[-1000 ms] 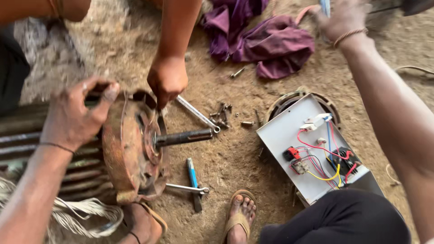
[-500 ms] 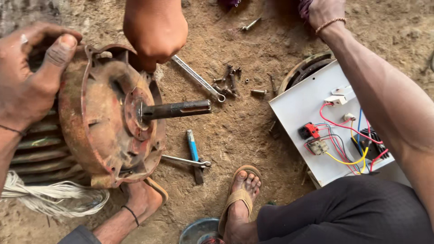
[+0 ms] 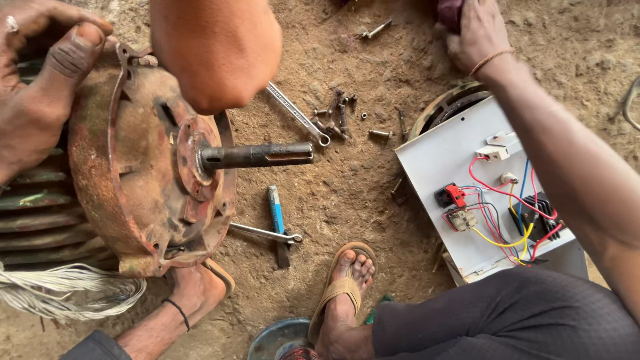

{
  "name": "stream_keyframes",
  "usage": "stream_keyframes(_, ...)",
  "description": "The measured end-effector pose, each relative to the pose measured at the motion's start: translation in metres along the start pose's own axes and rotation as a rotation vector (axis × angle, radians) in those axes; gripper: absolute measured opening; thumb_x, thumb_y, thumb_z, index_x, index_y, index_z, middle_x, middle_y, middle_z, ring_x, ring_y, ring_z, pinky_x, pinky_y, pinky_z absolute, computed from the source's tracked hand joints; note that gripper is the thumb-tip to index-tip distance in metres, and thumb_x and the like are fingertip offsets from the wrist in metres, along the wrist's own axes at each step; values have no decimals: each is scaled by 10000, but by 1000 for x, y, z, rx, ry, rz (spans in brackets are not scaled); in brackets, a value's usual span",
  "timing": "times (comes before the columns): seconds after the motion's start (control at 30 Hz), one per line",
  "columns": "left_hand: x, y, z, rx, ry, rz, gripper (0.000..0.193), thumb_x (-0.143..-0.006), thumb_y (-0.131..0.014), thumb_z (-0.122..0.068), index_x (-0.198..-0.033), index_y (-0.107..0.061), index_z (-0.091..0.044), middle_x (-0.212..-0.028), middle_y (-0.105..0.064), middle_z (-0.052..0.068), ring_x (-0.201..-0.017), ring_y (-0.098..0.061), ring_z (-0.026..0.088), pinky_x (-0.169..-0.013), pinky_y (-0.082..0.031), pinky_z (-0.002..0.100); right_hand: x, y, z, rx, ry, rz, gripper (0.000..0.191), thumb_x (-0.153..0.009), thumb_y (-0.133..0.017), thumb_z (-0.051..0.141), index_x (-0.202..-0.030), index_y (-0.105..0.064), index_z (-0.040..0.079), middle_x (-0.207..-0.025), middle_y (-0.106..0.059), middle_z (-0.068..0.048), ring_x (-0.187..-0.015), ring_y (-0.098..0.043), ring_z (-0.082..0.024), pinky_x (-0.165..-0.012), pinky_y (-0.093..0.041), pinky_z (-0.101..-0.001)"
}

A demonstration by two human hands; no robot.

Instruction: The person sits on the ground working on an electric motor, holding the motor's end cover and shaft while using a hammer to tap and loosen the cover, then using a wrench on the motor parts. A second person assists by holding the motor and passing tools.

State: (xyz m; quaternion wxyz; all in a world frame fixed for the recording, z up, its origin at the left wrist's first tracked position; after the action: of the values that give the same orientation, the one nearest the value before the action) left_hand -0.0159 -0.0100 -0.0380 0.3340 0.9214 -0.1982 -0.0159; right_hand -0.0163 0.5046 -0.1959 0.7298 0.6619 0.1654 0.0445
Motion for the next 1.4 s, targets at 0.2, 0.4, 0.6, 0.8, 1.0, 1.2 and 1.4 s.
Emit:
stream_keyframes(0.2,0,0,2,27,-43,9,254,-1225,-605,-258,-1191,-681,-18,-1059,-678,51,-967,-621,92,-911,-491,232,-3,13,3,-262,-161,122,265,-893,-586,-73,-1124,-708,-26,-965,-748,-229,-780,-732,-375,-725,-616,-474)
stream_keyframes(0.4,-3,1,-13,-10,-169,17,300,-1219,-548,-262,-1148,-678,-2,-1051,-691,82,-1010,-663,171,-924,-517,294,8,25,-12,62,-475,472,735,-1047,-672,646,-1145,-697,-82,-1160,-663,-326,-1102,-644,-470,-889,-552,-560)
stream_keyframes(0.6,5,-2,-47,-280,-483,-99,428,-1178,-531,-361,-1232,-634,51,-1204,-669,238,-1191,-628,384,-1007,-483,507,17,78,79,66,-169,382,560,-923,-741,473,-1285,-653,55,-1277,-563,-336,-1199,-507,-525,-990,-426,-620)
stream_keyframes(0.8,-2,18,-53,-320,-280,21,547,-1098,-619,-465,-1377,-670,4,-1272,-639,307,-1178,-595,457,-987,-447,579,68,78,226,34,-201,299,407,-769,-699,154,-1160,-613,81,-1140,-555,-202,-1078,-534,-400,-896,-407,-604)
stream_keyframes(1.0,31,2,-78,-461,-216,113,449,-986,-594,-459,-1207,-728,-92,-1089,-720,234,-1019,-684,427,-914,-521,525,89,94,256,12,-299,226,192,-1010,-659,133,-1176,-591,66,-1208,-603,-180,-1209,-551,-353,-1083,-448,-478)
stream_keyframes(1.2,22,2,-69,-504,-173,101,532,-936,-560,-459,-1227,-671,-29,-1209,-686,255,-1083,-654,418,-934,-502,521,88,129,258,-731,-604,-31,115,-971,-720,30,-1042,-631,11,-1009,-700,-170,-867,-736,-231,-784,-621,-396)
stream_keyframes(1.4,22,5,-62,-406,-311,-36,616,-920,-712,-408,-1320,-601,47,-1223,-652,302,-1122,-635,429,-1005,-468,527,113,117,306,-1571,-1037,7,173,-886,-673,69,-1055,-643,51,-952,-711,-43,-792,-719,-187,-698,-692,-348)
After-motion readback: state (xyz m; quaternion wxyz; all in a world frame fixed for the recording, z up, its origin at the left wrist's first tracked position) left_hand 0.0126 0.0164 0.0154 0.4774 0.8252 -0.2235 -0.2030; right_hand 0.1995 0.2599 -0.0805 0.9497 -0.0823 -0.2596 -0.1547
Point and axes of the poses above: each hand's wrist, its own x-axis away from the middle knuckle, its own y-axis out of the back of the hand, z = x × y, the point moved 8 cm from there along -x, towards the middle knuckle
